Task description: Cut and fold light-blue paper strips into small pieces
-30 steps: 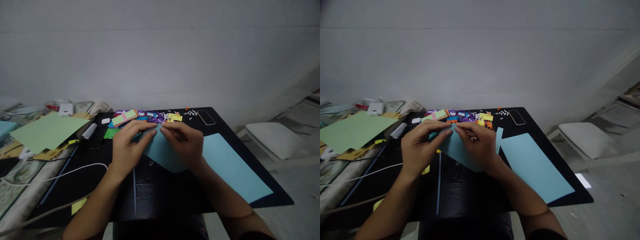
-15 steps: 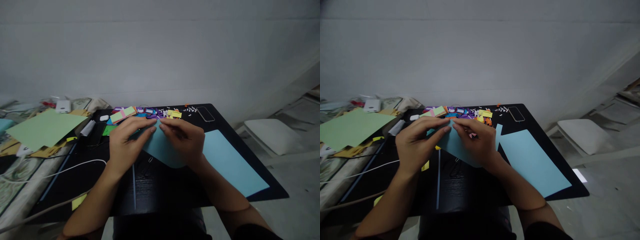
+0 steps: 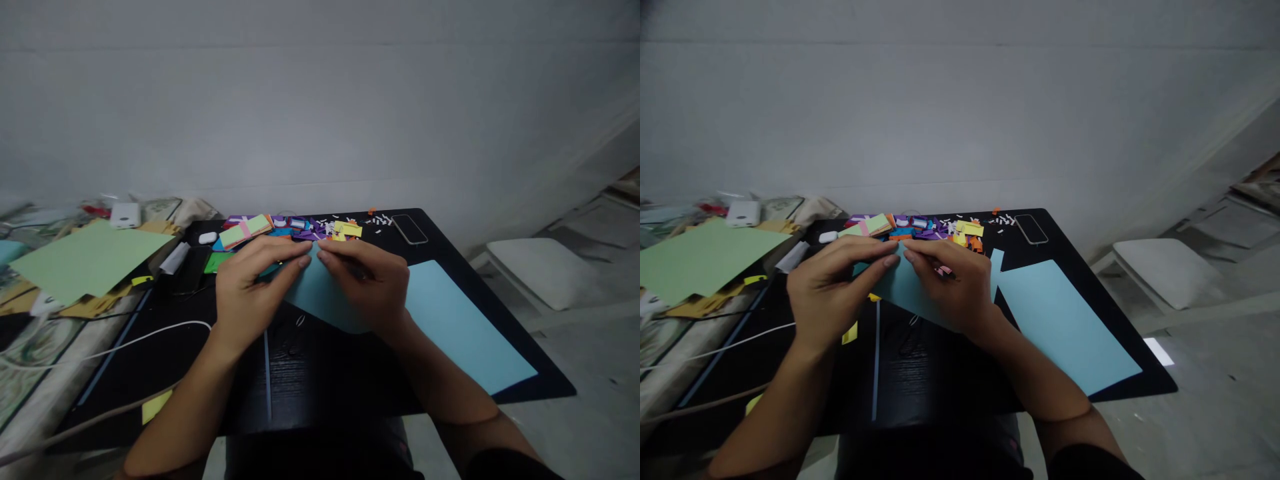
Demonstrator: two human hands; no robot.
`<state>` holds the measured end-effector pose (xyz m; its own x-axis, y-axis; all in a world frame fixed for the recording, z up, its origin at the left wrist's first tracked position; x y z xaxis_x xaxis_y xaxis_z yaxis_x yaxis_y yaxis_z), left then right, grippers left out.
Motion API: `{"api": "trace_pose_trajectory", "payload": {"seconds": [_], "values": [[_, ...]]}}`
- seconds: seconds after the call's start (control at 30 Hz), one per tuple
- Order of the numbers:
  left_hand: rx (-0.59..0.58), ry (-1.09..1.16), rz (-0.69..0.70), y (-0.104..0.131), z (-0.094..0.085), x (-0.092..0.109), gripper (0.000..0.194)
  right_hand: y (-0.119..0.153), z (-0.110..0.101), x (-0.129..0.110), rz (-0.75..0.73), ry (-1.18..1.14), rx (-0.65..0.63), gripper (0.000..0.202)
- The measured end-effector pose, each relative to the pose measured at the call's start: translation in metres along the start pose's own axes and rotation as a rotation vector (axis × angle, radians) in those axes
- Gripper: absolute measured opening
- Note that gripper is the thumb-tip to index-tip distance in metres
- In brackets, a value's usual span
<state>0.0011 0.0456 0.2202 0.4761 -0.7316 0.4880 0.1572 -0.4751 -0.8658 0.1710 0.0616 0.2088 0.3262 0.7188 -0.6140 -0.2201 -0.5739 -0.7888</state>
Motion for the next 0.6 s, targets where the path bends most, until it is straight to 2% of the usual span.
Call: {"api": "trace_pose_trajectory", "payload": {"seconds": [0.23,0.37,0.5,0.53,0.6], "values": [[-0.009,0.010,-0.045,0.001,0.001,-0.003,0.024,0.004,0.005,0.009,0.079,0.007,-0.053,0.018],[-0.032,-0.015,-0.051,0.001,0.001,-0.004,0.022,0.003,0.002,0.013,0.125,-0.013,-0.037,0.015],[-0.203,-0.032,-0.229,0.001,0.002,-0.028,0.036,-0.009,-0.014,0.018,0.158,-0.023,0.064,0.016],[-0.238,-0.011,-0.274,0.001,0.001,-0.034,0.034,-0.013,-0.020,0.020,0.170,-0.036,0.108,0.017],[-0.223,0.071,-0.338,-0.004,-0.005,-0.045,0.026,-0.020,-0.030,0.026,0.206,-0.080,0.187,0.021]]}}
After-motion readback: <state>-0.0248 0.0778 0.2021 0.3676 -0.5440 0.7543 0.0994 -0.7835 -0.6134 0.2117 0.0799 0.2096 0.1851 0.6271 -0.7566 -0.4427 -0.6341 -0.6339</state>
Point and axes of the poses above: each hand's wrist, its own y-axis away from the middle knuckle, its own z-axis out of the palm, x = y × z, the point moved 9 cm from there along -y, towards the middle knuckle, and after that the axes turned 15 degrees about x, right-handed, at the moved point
